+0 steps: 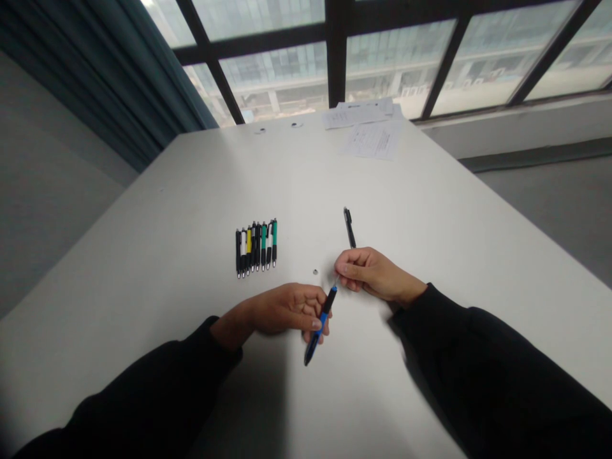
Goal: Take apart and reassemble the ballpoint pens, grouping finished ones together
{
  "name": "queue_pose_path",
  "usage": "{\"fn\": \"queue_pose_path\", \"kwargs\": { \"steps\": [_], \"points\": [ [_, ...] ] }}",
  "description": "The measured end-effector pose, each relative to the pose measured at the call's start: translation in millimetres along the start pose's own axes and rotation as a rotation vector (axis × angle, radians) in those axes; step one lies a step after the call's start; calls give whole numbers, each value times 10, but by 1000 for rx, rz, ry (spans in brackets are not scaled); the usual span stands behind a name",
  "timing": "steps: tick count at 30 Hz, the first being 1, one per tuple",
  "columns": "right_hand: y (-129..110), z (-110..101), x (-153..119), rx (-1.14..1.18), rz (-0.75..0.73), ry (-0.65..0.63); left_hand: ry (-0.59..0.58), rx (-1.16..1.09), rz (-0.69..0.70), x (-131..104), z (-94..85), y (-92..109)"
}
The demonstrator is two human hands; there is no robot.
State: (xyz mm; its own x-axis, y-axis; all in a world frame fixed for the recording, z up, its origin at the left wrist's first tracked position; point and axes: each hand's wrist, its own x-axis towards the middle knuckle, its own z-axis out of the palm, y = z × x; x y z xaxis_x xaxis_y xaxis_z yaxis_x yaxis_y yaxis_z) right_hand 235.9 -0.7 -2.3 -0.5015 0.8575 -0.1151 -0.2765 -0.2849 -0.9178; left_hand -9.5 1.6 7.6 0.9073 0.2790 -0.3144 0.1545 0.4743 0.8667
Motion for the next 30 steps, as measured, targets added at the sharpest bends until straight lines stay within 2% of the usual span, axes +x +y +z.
{"fn": "queue_pose_path", "kwargs": {
  "steps": [8, 17, 30],
  "points": [
    [9, 3, 7, 21, 1, -25, 9, 1, -6, 2, 8, 17],
    [54, -44, -2, -81, -3, -27, -4, -17, 12, 12, 2, 0],
    [-33, -19, -36, 29, -13, -89, 1, 11, 11, 6, 1, 2]
  ]
}}
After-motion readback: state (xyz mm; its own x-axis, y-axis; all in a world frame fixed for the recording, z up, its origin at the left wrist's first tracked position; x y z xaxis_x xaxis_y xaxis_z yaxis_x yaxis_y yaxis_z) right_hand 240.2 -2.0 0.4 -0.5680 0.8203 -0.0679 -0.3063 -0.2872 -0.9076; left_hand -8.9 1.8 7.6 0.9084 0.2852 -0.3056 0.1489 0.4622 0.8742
